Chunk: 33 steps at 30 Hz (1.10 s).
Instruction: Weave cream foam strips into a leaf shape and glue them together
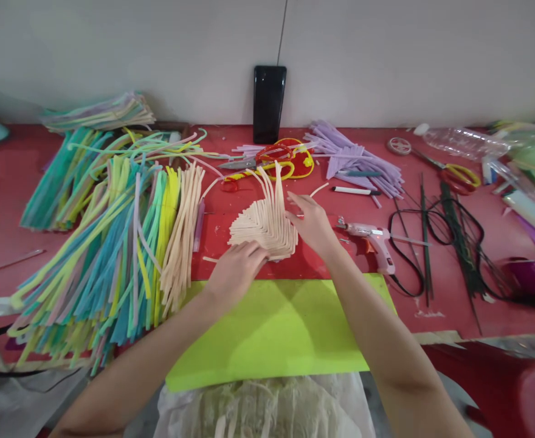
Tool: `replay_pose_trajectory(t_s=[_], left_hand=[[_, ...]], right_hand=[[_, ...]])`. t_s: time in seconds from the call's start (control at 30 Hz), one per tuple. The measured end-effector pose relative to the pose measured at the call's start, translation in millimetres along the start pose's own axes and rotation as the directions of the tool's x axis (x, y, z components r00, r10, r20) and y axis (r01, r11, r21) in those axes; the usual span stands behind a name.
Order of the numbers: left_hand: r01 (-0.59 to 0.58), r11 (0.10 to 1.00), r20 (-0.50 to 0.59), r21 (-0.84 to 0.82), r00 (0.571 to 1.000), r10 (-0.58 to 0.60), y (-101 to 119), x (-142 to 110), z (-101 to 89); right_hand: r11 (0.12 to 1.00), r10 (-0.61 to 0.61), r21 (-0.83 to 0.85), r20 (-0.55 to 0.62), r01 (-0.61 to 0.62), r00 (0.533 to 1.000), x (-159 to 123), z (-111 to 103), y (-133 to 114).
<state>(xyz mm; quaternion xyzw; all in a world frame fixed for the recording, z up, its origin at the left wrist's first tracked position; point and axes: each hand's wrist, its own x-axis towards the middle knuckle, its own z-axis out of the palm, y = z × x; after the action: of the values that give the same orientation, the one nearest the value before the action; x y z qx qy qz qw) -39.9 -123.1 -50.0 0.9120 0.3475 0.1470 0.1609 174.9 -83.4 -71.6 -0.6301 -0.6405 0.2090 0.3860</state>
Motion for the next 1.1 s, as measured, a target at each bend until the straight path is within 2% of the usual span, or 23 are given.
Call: replay_pose_trajectory(t_s=[0.2,0.33,0.53,0.67,0.87,1.1], left_hand=[[-0.042,0.996,-0.059,0.081,0.997,0.047,4.3,0.0,15.8],[-0.075,0.990,-0.101,0.123,0.991,0.088,0.9,-2.4,23.4],[-0.059,0.993,-0.130,0.103,0.989,0.072,-2.2,-3.6,26.4],[-0.056,0.996,-0.145,0.070,0.987,0.066,-4.3,-2.6,25.7],[-0.056,0.998,-0.138,0.038,0.989,0.060,-6.5,-1.8,25.6],[-0.049,0.997,-0.130,0.058,0.990,0.057,-7.1,-1.6,27.0]], right_hand=[[0.991,-0.094,-0.097,-0.058,0.088,0.994,-57.2,-18.2,-12.7],[0.974,-0.191,-0.134,-0.054,0.182,0.980,-87.4,-20.3,-11.3],[0.943,-0.277,-0.166,0.091,0.289,0.957,-116.1,-16.9,0.3],[0.904,-0.324,-0.242,0.148,0.352,0.935,-127.8,-18.2,3.3],[0.813,-0.319,-0.463,0.150,0.352,0.936,-128.1,-15.7,-4.1],[0.786,-0.332,-0.468,0.230,0.404,0.915,-124.6,-13.2,-5.9]])
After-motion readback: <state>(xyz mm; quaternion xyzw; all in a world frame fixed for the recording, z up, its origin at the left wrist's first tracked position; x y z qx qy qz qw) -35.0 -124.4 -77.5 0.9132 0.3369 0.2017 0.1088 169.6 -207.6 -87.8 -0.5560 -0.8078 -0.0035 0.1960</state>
